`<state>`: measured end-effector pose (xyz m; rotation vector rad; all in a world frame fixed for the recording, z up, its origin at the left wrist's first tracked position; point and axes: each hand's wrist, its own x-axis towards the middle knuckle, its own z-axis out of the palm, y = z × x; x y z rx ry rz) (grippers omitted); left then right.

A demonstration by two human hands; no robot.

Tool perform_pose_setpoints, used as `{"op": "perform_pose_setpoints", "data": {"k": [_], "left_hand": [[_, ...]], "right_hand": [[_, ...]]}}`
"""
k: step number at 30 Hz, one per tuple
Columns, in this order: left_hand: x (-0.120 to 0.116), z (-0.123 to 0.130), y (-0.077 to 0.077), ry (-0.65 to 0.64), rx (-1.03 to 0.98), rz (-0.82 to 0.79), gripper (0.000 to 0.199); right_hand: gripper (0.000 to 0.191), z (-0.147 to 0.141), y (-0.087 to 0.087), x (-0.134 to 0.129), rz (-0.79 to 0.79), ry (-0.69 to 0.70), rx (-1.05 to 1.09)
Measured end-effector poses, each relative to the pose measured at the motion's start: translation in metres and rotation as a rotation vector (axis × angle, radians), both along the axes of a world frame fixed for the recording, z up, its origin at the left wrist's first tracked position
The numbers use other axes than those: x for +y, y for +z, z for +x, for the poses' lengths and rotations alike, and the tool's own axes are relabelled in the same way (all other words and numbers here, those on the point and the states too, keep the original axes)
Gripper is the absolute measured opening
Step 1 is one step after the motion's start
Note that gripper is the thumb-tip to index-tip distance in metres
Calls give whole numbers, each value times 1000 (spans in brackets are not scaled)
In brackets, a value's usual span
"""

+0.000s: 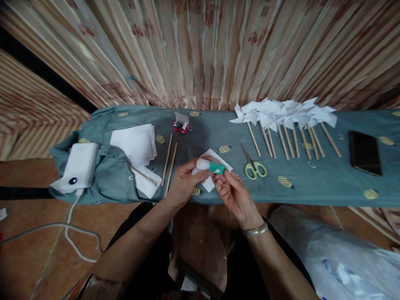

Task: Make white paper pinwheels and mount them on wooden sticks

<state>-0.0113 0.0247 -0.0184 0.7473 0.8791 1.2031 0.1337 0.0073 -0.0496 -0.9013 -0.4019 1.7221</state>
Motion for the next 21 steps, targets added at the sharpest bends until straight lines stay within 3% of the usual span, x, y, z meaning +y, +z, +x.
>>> {"op": "perform_pose_setpoints", "data": {"k": [8,15,21], "left_hand": [[-3,-3,3,14,127,82,24],[-2,-2,0,14,22,-38,34],[0,0,-4,48,-19,-61,34]], "right_hand": [[17,0,-2,-1,12,15,-21],[16,4,7,-1,88,12,-136],[27,9,19,-3,92,-57,-214]]}}
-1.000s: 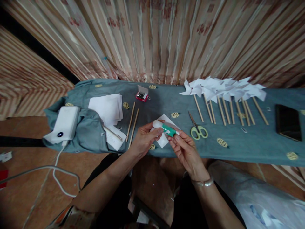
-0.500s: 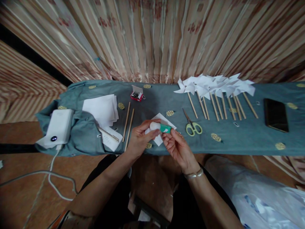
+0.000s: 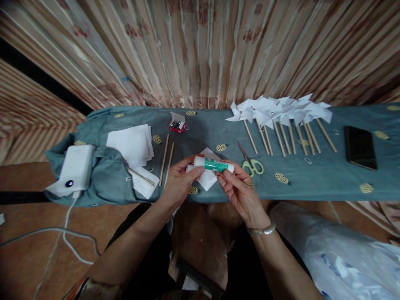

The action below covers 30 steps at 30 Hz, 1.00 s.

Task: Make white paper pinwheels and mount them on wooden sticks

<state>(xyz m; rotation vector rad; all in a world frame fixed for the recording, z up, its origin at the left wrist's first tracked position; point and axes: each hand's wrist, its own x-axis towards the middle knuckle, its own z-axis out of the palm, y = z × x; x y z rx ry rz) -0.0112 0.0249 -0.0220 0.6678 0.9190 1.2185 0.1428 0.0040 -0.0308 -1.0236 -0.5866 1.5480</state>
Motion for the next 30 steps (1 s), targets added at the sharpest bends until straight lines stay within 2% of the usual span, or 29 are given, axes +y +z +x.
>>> {"op": "perform_pose_setpoints", "data": {"k": [11,15,19,22,25,27,30], "left_hand": [[-1,1,2,-16,31,-1,32],[-3,5,0,-20,27,-12,31],[-3,8,-4,-61,31,-9,33],[0,2,-11,-35,65,18,37],[3,-12,-20,-43,235,93,23],[4,-21,-27,-49,460,259,17],[1,-29,-37,-161,762,553,26]], "right_hand": [[24,7,-2,-2,9,5,-55],[17,5,-5,-2,15,19,6],[17,-2,-6,0,-19,50,109],[19,-1,-5,4,-7,30,61],[21,7,-6,10,6,-36,-78],[22,11,-7,14,23,-88,-182],[23,11,-9,20,92,-161,-349]]}}
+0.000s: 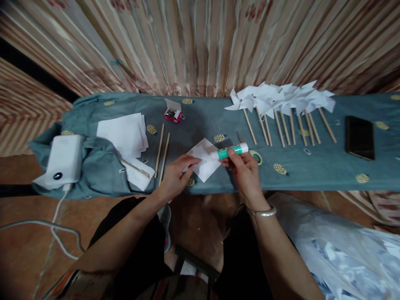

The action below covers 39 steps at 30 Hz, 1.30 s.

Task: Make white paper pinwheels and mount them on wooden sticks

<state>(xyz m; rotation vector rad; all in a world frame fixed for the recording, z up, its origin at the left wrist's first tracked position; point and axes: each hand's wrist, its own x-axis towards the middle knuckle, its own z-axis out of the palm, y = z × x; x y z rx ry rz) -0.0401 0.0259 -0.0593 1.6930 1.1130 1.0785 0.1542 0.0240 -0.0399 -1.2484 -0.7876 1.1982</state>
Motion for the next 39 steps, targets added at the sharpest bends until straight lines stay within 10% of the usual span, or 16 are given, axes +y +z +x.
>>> {"op": "perform_pose_setpoints", "data": {"k": [10,39], "left_hand": [[-7,3,-14,-161,559,290,43],[-6,3,-14,-113,713,318,33]], "right_hand": [[27,-6,-14,13,154,83,-704],[42,-22,-9,18,248,255,-1222]]}}
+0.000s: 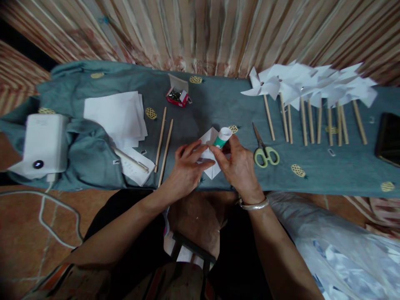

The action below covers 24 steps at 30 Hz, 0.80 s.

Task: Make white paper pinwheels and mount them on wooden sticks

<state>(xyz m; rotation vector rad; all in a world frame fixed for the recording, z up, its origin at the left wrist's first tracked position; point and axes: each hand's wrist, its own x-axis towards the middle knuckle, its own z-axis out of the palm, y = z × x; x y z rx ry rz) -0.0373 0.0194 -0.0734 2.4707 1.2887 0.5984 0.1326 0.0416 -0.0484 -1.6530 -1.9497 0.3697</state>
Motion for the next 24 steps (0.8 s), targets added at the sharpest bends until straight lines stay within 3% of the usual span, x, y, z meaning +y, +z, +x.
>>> {"op": "perform_pose_setpoints", "data": {"k": [24], "left_hand": [[1,0,1,19,31,-4,30]], "right_hand": [[46,-4,2,-5,-14,70,-98]]}}
